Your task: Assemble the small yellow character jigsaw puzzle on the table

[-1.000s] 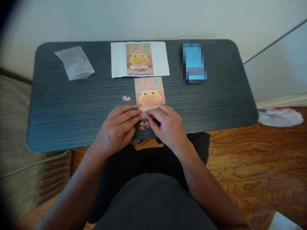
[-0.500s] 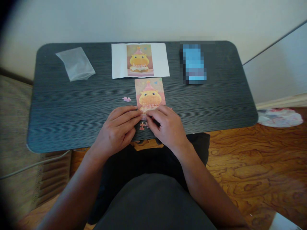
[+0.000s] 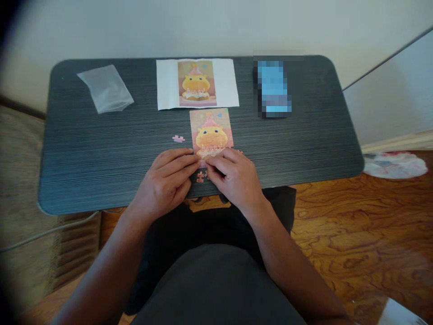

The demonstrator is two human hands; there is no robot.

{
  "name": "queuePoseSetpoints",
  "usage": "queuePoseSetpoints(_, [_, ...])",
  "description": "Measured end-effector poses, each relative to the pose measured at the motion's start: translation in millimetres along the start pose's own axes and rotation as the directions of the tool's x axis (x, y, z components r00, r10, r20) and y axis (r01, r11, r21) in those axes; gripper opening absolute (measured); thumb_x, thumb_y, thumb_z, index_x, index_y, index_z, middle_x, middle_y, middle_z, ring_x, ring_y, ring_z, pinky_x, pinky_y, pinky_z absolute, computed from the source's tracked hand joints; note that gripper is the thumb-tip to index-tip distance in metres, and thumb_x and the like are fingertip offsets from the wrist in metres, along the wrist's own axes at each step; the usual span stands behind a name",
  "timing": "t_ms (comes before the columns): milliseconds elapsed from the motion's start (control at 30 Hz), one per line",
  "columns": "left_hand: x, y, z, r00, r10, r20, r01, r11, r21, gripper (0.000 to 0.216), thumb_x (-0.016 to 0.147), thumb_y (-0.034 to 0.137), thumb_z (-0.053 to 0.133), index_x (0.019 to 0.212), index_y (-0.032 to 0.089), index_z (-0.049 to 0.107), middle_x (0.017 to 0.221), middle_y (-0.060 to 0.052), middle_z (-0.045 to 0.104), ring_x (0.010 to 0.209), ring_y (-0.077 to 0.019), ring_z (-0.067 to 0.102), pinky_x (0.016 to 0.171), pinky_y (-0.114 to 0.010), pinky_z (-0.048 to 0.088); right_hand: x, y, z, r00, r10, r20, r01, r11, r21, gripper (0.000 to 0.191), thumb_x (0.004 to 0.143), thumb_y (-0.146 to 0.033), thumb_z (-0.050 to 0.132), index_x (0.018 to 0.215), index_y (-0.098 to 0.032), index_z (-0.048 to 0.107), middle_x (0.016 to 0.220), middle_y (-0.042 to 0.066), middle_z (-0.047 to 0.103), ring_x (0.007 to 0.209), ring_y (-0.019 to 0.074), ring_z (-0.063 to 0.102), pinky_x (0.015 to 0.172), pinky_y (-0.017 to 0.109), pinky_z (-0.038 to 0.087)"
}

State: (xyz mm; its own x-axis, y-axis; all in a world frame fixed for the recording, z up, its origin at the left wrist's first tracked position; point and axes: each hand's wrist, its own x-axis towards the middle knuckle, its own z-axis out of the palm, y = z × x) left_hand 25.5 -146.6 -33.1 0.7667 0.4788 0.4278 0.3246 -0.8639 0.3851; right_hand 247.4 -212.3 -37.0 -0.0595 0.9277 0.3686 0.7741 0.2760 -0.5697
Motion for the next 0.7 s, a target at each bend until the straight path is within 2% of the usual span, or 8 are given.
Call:
queuePoseSetpoints(267, [-0.5, 0.1, 0.3, 1.000, -0.005, -0.005, 0.005, 1.000, 0.002, 0.034, 0.101, 0.008, 0.059, 0.132, 0.010, 0.072, 0.140, -0.015, 0.074, 0.138, -0.0327, 0.063, 0.117, -0.057, 0.054, 1.1, -2.5, -1.1, 0.999, -0.042, 0.006, 0.042, 0.998, -0.053, 0.015, 0.103, -0.021, 0.066, 0.102, -0.023, 0.080, 0.094, 0.006, 0.074, 0.088, 0.0219, 0.070, 0.081, 0.038, 0.055])
queuePoseSetpoints(400, [-0.3, 0.0, 0.1, 1.000, -0.003, 0.003, 0.003, 1.000, 0.004, 0.034, 0.100, 0.008, 0.059, 0.132, 0.008, 0.072, 0.140, -0.016, 0.073, 0.139, -0.0333, 0.062, 0.117, -0.057, 0.053, -2.3, -4.8, -4.3, 0.998, -0.040, -0.058, 0.038, 0.999, -0.027, 0.017, 0.101, -0.018, 0.065, 0.107, -0.022, 0.080, 0.097, 0.006, 0.076, 0.089, 0.0216, 0.071, 0.080, 0.038, 0.056])
queuePoseSetpoints(533, [-0.8, -0.6, 0.4, 1.000, -0.002, 0.000, 0.002, 1.000, -0.005, 0.035, 0.100, 0.008, 0.059, 0.133, 0.010, 0.071, 0.139, -0.016, 0.074, 0.139, -0.0332, 0.062, 0.117, -0.058, 0.054, -7.1, -4.0, -8.6, 0.992, 0.018, -0.125, -0.019, 1.000, -0.010, 0.014, 0.098, -0.019, 0.068, 0.100, -0.023, 0.081, 0.092, 0.004, 0.075, 0.080, 0.0192, 0.070, 0.073, 0.036, 0.054])
queuePoseSetpoints(700, [-0.7, -0.1, 0.0, 1.000, -0.007, 0.007, 0.007, 1.000, 0.001, 0.037, 0.099, 0.007, 0.058, 0.134, 0.010, 0.071, 0.140, -0.015, 0.073, 0.140, -0.0330, 0.062, 0.118, -0.057, 0.053, -8.7, -1.1, -9.8, 0.997, -0.019, -0.074, 0.018, 1.000, -0.018, 0.016, 0.098, -0.020, 0.067, 0.100, -0.023, 0.083, 0.088, 0.004, 0.073, 0.079, 0.0200, 0.068, 0.073, 0.037, 0.053])
